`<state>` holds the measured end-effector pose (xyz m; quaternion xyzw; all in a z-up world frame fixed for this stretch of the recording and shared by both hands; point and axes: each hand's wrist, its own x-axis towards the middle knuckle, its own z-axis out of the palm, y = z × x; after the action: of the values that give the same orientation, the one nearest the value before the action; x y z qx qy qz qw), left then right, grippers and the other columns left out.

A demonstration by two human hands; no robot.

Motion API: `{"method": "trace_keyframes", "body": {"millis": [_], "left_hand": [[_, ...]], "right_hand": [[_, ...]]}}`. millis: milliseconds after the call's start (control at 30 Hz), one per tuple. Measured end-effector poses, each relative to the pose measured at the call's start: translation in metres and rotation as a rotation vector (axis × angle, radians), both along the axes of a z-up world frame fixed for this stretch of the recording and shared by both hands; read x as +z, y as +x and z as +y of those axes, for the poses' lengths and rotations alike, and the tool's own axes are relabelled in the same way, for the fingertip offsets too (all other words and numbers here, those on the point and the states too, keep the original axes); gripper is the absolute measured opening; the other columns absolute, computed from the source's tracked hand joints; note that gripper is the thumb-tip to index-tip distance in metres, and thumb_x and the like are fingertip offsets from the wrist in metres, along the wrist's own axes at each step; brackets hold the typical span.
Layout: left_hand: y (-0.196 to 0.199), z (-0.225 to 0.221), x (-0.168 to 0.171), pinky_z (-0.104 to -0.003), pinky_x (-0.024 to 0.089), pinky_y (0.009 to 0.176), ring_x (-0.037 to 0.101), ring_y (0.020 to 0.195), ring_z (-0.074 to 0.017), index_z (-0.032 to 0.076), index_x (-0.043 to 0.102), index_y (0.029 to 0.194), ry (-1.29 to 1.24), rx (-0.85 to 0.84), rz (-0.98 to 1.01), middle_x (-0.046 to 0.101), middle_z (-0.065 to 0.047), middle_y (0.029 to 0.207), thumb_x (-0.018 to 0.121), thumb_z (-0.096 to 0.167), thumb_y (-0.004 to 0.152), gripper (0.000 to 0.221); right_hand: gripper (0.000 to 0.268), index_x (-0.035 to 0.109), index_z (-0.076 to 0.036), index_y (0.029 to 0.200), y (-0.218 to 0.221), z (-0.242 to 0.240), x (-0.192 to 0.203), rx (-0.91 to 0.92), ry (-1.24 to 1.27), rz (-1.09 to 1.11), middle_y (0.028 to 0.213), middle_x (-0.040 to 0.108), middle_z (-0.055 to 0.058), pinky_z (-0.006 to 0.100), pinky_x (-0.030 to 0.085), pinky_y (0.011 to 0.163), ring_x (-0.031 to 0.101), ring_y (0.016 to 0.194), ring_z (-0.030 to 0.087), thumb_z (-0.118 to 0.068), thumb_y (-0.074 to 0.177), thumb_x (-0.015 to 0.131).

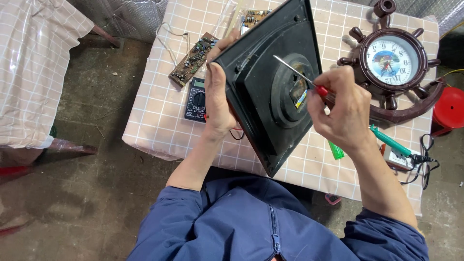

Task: Disassembling a wall clock using a screwdriver to remove the back panel and inspecting internal circuit boards.

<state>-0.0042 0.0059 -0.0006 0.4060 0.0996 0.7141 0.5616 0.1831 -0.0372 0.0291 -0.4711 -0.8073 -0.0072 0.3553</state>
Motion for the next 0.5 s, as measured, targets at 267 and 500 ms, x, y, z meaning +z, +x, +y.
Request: {"method": "trace_keyframes", "body": {"millis": [267,500], "left_hand": [[-0.011,0.019,-0.008,-0.037,0.041,0.099,0.049,0.111,-0.0213,0.005,0.046,0.121,-0.030,-0.147,-0.128,0.050,-0.008,0.120,0.046,0.042,0.094,0.046],[-0.016,0.031,-0.032,-0.037,0.040,0.098,0.050,0.112,-0.0231,0.006,0.048,0.119,-0.115,-0.100,-0.159,0.050,-0.011,0.122,0.042,0.042,0.095,0.044]], "right_hand": [[0.005,0.063,0.001,0.092,0.017,-0.019,-0.012,-0.002,0.020,0.120,0.082,0.056,0.016,0.026,0.042,0.054,0.048,0.061,0.019,0.005,0.089,0.064],[0.009,0.058,0.000,0.099,0.023,-0.013,-0.024,-0.083,0.057,0.000,0.073,0.047,0.009,0.031,0.030,0.051,0.036,0.053,0.020,-0.008,0.097,0.053]]}}
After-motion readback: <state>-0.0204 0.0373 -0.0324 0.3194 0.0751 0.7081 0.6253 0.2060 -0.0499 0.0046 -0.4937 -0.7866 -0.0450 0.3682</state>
